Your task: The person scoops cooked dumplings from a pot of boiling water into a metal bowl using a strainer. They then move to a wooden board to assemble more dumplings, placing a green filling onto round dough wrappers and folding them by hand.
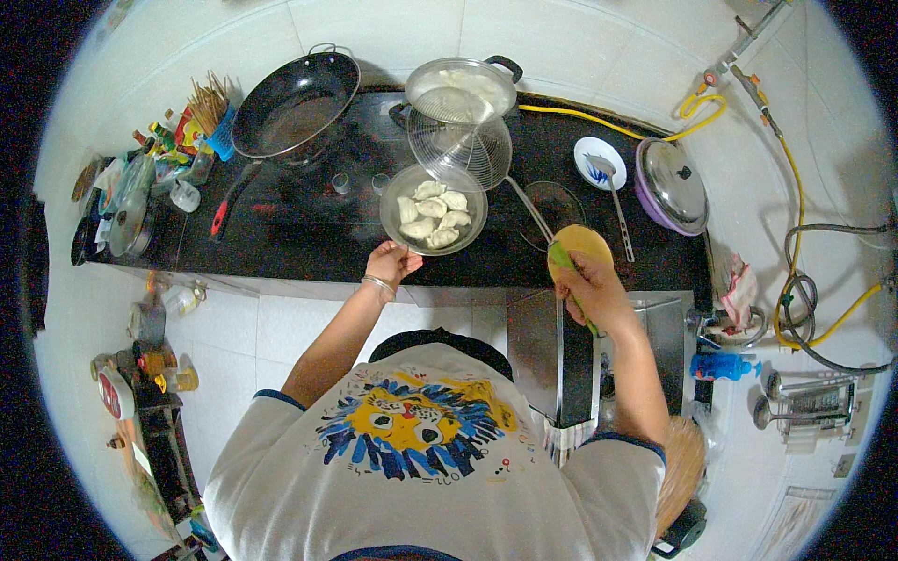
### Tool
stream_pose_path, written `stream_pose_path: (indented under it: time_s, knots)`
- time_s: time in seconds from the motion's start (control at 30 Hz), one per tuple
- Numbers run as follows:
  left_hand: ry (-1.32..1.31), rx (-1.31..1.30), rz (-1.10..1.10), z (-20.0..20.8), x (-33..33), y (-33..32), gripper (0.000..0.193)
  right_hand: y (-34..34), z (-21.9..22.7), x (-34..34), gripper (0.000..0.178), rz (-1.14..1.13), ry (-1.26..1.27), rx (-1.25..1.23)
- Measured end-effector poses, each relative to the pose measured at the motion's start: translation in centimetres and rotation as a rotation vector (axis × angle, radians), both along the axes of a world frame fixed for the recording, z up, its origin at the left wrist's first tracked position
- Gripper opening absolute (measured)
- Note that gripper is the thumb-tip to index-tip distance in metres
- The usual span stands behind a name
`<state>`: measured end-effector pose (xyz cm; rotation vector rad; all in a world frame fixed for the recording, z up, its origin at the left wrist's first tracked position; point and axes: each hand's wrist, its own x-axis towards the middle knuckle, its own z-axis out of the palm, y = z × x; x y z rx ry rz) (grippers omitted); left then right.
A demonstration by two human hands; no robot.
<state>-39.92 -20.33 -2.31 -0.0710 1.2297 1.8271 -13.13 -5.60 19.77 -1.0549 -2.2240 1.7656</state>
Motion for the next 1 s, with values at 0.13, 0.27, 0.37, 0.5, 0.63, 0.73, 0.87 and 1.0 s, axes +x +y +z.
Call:
stream_pose_path:
  time_s: [0.13,0.27,0.37,0.5,0.63,0.73,0.87,1.0]
  knots:
    - [-0.014,-0.002,0.019,-0.3,-0.4,0.2,0.01,1.3,1.9,-0.7,0.014,-0.136,0.079,-0.023]
    - [-0.007,-0.011,0.026,-0.6,-0.8,-0.1,0.008,4.6,3.0,-3.1,0.014,-0.113,0.108,0.173]
    - [-0.002,0.004,0.016,-0.2,-0.7,-0.3,0.005,7.8,3.0,-5.7,0.015,-0.037,0.042,0.524]
    - [-0.004,-0.011,0.059,0.2,-0.5,-0.2,0.01,11.1,1.6,-9.6,0.02,0.01,-0.052,1.073]
    - [-0.02,-0.024,0.045,0.3,-0.6,-0.1,0.01,12.5,0.2,-12.3,0.027,0.001,-0.27,1.173]
    - [-0.011,-0.034,0.072,0.3,-0.4,-0.1,0.008,11.8,0.3,-13.3,0.024,0.011,-0.339,1.197]
    - [-0.026,-0.058,0.043,0.5,-0.3,0.0,0.005,11.6,-0.4,-13.8,0.021,0.019,-0.38,1.234]
    - [-0.025,-0.043,0.028,0.1,-0.4,-0.2,0.004,10.3,-0.4,-14.4,0.022,0.006,-0.434,1.26]
